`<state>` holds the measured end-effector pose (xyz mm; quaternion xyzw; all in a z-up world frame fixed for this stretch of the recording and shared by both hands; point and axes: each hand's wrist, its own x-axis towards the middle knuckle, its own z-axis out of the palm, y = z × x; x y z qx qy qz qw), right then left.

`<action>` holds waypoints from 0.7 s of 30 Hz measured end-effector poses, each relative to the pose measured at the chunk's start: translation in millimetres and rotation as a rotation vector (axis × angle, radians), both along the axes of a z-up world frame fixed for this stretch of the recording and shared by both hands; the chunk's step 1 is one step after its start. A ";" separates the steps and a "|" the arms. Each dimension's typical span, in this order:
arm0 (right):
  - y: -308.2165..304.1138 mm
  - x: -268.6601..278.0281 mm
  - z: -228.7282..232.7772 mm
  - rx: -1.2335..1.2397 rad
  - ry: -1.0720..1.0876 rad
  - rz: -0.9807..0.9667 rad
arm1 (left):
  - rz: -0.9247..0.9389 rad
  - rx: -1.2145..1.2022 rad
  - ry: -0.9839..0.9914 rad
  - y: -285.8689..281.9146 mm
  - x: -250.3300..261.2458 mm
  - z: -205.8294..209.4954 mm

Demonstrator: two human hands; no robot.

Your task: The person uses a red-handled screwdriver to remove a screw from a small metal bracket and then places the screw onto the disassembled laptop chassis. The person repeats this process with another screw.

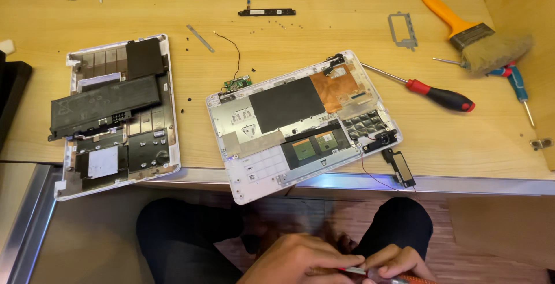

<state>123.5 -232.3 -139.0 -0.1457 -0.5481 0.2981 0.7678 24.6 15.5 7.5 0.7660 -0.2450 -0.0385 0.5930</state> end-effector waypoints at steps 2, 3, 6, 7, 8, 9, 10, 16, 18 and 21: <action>4.3 22.9 -9.6 -0.026 -0.177 0.193 | 0.081 -0.015 0.024 3.0 -4.4 -5.4; 6.5 34.3 -14.3 -0.045 -0.355 0.386 | 0.161 -0.024 0.045 4.5 -6.6 -7.9; 2.6 9.6 -13.5 -0.105 -0.275 0.206 | 0.077 -0.048 -0.062 16.2 -7.7 -5.6; 12.1 -10.9 15.1 -0.107 -0.270 0.207 | 0.078 -0.051 -0.057 17.8 -7.7 -0.4; 20.5 -30.9 45.5 -0.286 -0.138 -0.173 | 0.123 -0.049 -0.109 18.6 -7.2 5.9; 28.6 -50.8 78.1 -0.451 0.001 -0.551 | 0.167 -0.047 -0.161 18.9 -6.9 14.3; 24.1 -48.6 65.1 -0.435 -0.024 -0.564 | 0.159 -0.042 -0.192 23.3 -3.9 13.6; 45.3 -50.8 89.5 -0.386 0.026 -0.617 | 0.112 -0.059 -0.131 31.9 1.0 20.3; 75.5 -51.6 127.1 -0.406 -0.060 -0.849 | 0.210 0.078 -0.202 37.0 3.2 22.8; 90.0 -70.8 122.0 -0.496 0.029 -1.233 | 0.239 -0.027 -0.162 39.6 2.4 31.3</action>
